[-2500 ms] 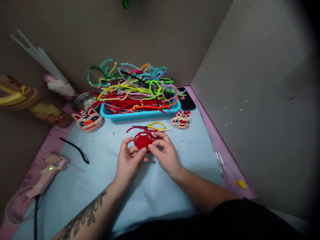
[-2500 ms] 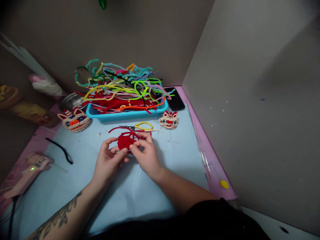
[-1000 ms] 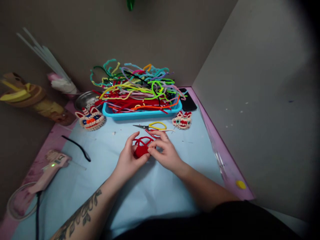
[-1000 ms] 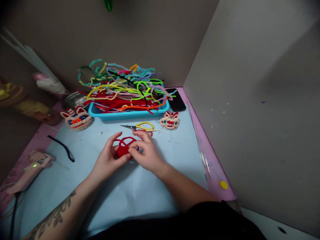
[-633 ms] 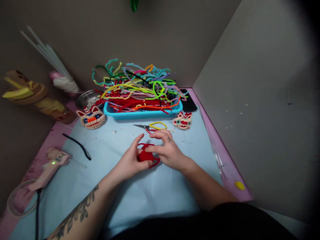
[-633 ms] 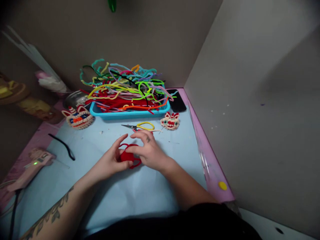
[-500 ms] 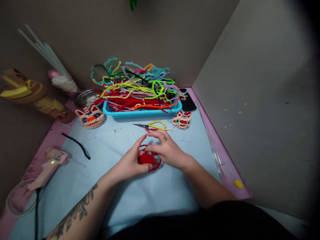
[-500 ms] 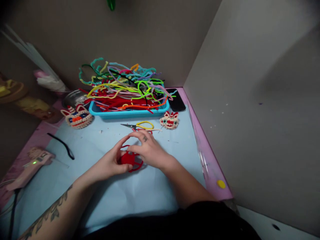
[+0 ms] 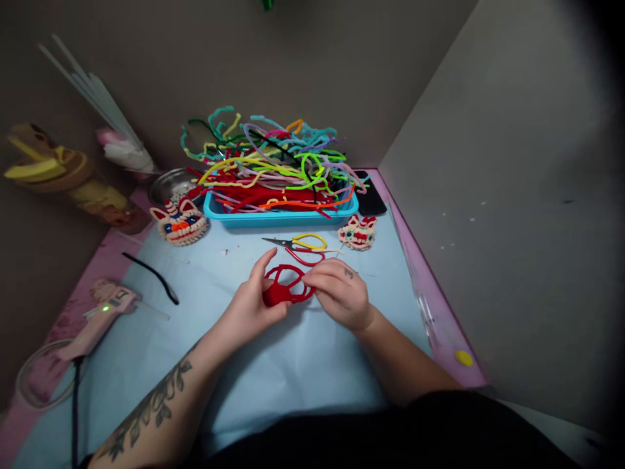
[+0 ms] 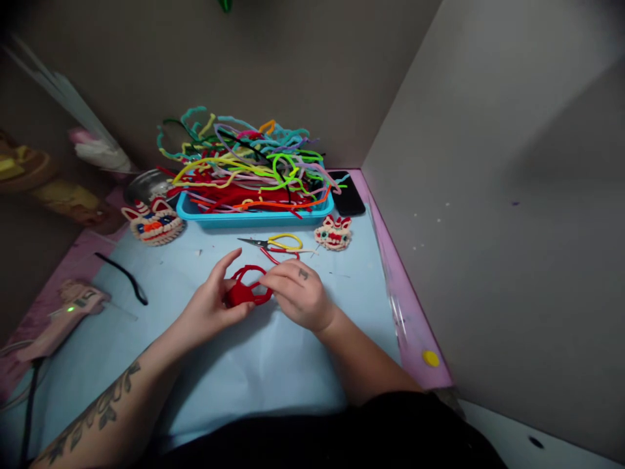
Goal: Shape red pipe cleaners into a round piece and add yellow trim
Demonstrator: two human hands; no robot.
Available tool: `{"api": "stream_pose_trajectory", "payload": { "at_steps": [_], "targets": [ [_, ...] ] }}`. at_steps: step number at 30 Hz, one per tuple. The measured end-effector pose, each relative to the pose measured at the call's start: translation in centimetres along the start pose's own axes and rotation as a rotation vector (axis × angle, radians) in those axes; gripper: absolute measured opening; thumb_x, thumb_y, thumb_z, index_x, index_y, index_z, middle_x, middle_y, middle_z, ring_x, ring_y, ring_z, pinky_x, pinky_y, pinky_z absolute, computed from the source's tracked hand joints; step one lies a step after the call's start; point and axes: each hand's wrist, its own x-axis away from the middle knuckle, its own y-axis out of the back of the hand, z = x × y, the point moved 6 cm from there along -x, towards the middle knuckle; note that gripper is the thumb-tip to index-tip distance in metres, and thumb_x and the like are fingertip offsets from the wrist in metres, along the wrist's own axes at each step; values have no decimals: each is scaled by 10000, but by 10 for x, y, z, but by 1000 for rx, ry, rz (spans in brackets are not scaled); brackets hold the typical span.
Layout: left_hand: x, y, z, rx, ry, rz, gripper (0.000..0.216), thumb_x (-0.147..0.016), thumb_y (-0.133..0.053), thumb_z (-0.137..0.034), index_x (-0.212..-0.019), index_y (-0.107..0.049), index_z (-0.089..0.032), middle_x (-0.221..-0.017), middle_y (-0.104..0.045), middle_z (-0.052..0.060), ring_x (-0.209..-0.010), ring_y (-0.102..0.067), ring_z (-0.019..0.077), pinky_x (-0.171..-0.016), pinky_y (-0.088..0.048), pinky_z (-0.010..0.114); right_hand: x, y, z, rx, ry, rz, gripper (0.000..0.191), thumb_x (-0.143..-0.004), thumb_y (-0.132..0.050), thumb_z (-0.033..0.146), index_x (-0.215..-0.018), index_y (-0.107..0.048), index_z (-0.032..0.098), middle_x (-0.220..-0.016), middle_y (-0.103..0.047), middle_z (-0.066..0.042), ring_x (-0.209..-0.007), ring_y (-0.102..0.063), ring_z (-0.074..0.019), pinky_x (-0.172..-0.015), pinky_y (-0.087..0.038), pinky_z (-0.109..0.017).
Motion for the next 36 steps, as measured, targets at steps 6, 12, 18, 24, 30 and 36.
{"api": "stream_pose_trajectory", "payload": {
  "at_steps": [6, 12, 18, 24, 30, 36],
  "targets": [
    [3, 6, -2, -13, -56, -49, 850, -724, -657, -209, -1449, -214, -200, -650, -587, -53, -550, -540, 111, -536, -398, 205, 0, 7, 14, 66, 84, -49, 327, -814, -528, 94, -1020, -623, 329, -834, -691, -6, -738, -637, -161, -686, -544, -338],
    [4, 10, -4, -94, -89, -150, 804, -742, -650, -231, -1430, -233, -208, -647, -590, -56, -560, -554, 115, -549, -405, 211, 11, 1, 23, 293, 201, -23, 248, -823, -580, 159, -962, -657, 350, -770, -646, 4, -719, -611, -151, -661, -531, -305],
    [5, 12, -7, -125, -70, -231, 753, -728, -644, -226, -1385, -279, -187, -609, -569, -76, -534, -532, 110, -558, -407, 221, 8, 6, 10, 317, 77, -208, 448, -785, -557, 41, -1134, -607, 318, -827, -559, -42, -768, -570, -186, -702, -534, -363],
    [5, 12, -6, -209, -65, -218, 714, -729, -627, -215, -1362, -299, -181, -616, -590, -63, -524, -535, 120, -539, -392, 226, 2, 10, -11, 357, -38, -250, 418, -813, -529, 44, -1139, -599, 296, -931, -558, -65, -887, -583, -214, -795, -529, -403],
    [2, 10, -2, -216, -6, -173, 735, -731, -635, -246, -1368, -278, -163, -633, -583, -59, -548, -550, 133, -553, -400, 240, 3, 13, -16, 318, -91, -270, 313, -826, -504, 53, -1041, -627, 244, -936, -592, -66, -892, -609, -197, -808, -538, -385],
    [-2, 11, 3, -149, -5, -164, 798, -732, -668, -322, -1390, -253, -146, -658, -595, -41, -578, -555, 147, -580, -414, 257, 0, 3, -4, 30, -10, -113, 346, -818, -470, 10, -1034, -608, 243, -883, -629, -54, -825, -625, -165, -764, -555, -345]
  ]
}}
